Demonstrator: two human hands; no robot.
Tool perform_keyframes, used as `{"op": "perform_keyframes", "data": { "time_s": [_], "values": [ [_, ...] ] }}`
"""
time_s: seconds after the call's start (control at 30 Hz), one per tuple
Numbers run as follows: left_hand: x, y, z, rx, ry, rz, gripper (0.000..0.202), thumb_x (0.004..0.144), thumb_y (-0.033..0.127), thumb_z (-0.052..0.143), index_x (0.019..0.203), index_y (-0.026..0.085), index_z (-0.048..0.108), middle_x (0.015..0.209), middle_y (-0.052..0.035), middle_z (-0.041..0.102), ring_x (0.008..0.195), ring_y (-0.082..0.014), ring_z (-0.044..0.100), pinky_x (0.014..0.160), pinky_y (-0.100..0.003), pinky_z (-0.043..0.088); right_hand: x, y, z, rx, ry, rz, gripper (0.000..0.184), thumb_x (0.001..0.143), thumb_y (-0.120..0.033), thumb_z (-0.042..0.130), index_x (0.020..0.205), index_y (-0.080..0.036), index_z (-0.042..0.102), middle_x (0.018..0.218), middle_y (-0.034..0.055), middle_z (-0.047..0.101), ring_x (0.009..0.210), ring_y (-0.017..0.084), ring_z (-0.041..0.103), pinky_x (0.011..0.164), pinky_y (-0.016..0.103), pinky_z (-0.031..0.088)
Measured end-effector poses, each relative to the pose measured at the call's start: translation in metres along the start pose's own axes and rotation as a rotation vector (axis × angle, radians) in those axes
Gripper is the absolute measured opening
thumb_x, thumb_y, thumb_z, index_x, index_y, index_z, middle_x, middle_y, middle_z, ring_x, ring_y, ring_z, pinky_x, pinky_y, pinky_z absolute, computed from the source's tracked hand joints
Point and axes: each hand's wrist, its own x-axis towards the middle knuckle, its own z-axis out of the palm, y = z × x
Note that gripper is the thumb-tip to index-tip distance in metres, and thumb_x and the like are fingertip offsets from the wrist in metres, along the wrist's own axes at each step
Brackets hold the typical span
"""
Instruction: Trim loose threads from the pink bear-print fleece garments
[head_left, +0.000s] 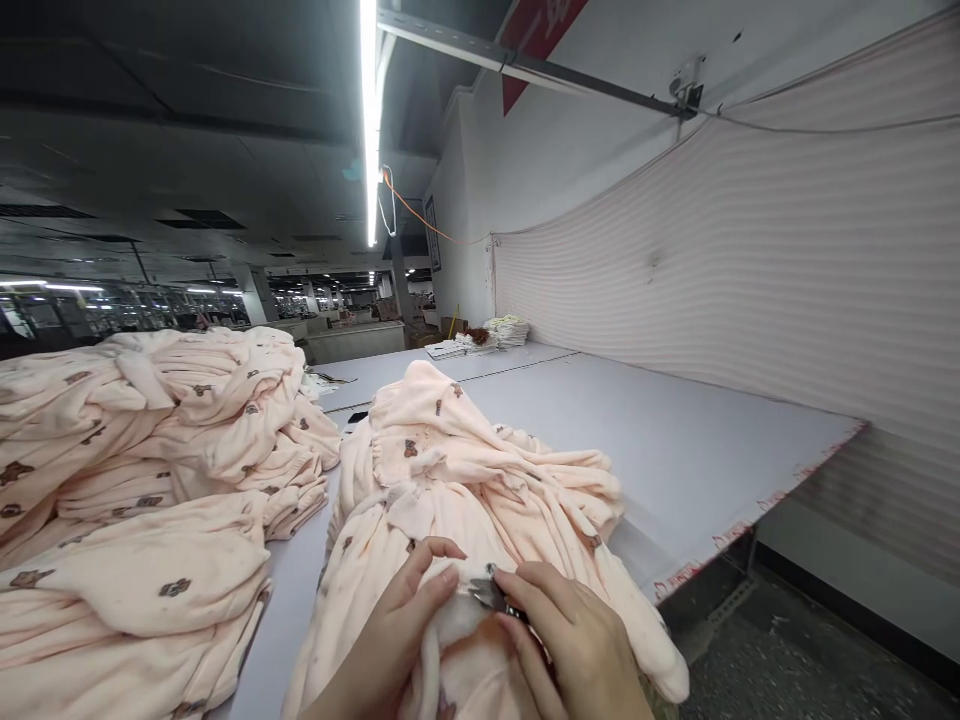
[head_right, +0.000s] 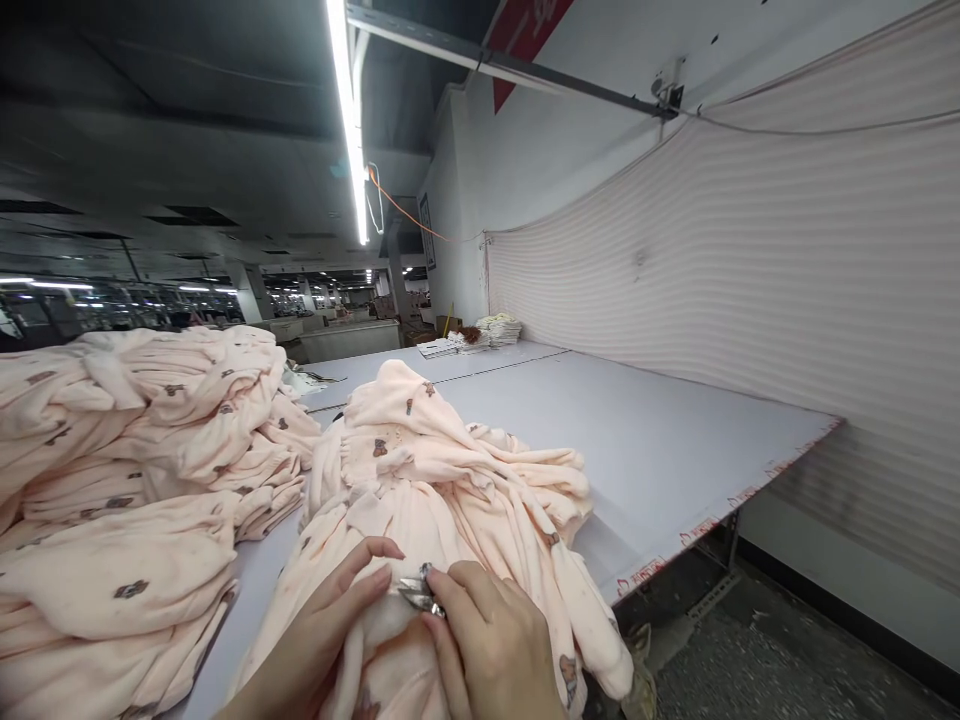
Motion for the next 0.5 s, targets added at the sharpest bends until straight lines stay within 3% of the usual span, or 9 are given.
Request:
{"op": "perform_keyframes", "data": {
  "time_s": [0.17,0.27,0.5],
  "values": [
    [-0.002,-0.002,0.001,0.073,0.0,0.054,0.024,0.084,0.039,0.058,0.099,0.023,0.048,0.071,0.0024,0.068,0.064,-0.0136,0.059,0.062,-0.022,0.043,-0.004,0.004,-0.004,0.158,-0.085,0.178,0.021,0.092,-0.019,0.047,0.108,-0.025,0.06,0.098,0.0046,0.066,0.082,0.017,0.065,0.069,0.026,0.052],
    [-0.004,-0.003,0.003,0.148,0.019,0.082,0.023,0.084,0.04,0.057,0.099,0.024,0.05,0.069,0.0049,0.065,0.062,-0.0119,0.056,0.063,-0.021,0.042,-0.008,0.007,-0.008,0.22,-0.115,0.263,0.021,0.09,-0.021,0.05,0.109,-0.026,0.06,0.098,0.0036,0.065,0.085,0.017,0.065,0.069,0.024,0.052],
    [-0.002,-0.007,0.007,0.224,-0.007,0.099,0.021,0.086,0.04,0.056,0.099,0.024,0.052,0.071,0.0066,0.062,0.065,-0.0109,0.052,0.069,-0.021,0.042,-0.014,0.011,-0.015,0.091,-0.152,0.203,0.022,0.091,-0.022,0.051,0.111,-0.027,0.06,0.102,0.0041,0.066,0.081,0.018,0.066,0.068,0.026,0.052]
  ]
}}
